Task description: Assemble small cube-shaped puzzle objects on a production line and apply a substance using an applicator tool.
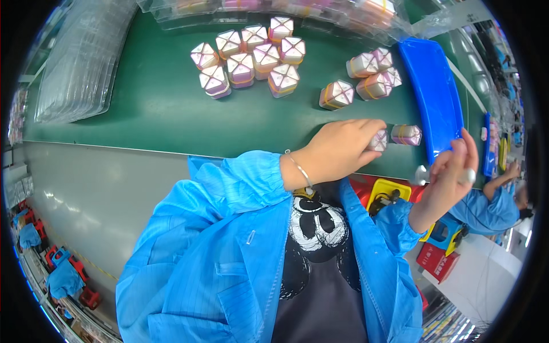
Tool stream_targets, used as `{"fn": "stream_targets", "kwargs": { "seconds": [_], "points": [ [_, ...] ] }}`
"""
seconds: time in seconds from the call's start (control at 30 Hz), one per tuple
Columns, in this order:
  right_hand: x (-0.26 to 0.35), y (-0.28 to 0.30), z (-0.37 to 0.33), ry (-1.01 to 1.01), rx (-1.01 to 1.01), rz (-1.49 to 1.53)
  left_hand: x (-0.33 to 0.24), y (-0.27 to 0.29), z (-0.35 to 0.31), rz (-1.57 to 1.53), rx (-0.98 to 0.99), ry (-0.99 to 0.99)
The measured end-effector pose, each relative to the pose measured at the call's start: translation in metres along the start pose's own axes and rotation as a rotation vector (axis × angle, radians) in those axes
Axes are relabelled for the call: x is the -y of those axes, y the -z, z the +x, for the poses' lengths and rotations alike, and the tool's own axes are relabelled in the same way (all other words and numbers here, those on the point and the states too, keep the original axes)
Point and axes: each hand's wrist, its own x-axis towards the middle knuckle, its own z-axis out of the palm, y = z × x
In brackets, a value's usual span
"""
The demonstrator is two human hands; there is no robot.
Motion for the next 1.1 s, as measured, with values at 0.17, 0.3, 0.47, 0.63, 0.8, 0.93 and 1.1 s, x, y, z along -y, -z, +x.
{"fn": "stream_targets", "kwargs": {
  "seconds": [0.17, 0.3, 0.47, 0.63, 0.8, 0.93, 1.1],
  "points": [
    [0.013, -0.028, -0.007, 0.155, 0.210, 0.754, 0.002, 0.025, -0.023, 0.012, -0.030, 0.008],
    [0.014, -0.060, -0.017, 0.172, 0.383, 0.829, 0.010, 0.036, -0.033, -0.009, -0.024, 0.006],
    [0.019, -0.076, -0.019, 0.091, 0.451, 0.713, 0.010, 0.037, -0.029, -0.008, 0.008, -0.008],
    [0.023, -0.075, -0.019, 0.032, 0.432, 0.627, 0.015, 0.029, -0.029, -0.046, -0.041, -0.028],
    [0.026, -0.081, -0.023, 0.092, 0.418, 0.600, 0.015, 0.029, -0.030, -0.015, -0.050, -0.039],
    [0.027, -0.085, -0.026, 0.146, 0.461, 0.526, 0.016, 0.027, -0.031, 0.014, -0.083, -0.064],
    [0.025, -0.085, -0.026, 0.132, 0.449, 0.530, 0.013, 0.029, -0.030, -0.006, -0.097, -0.078]
  ]
}}
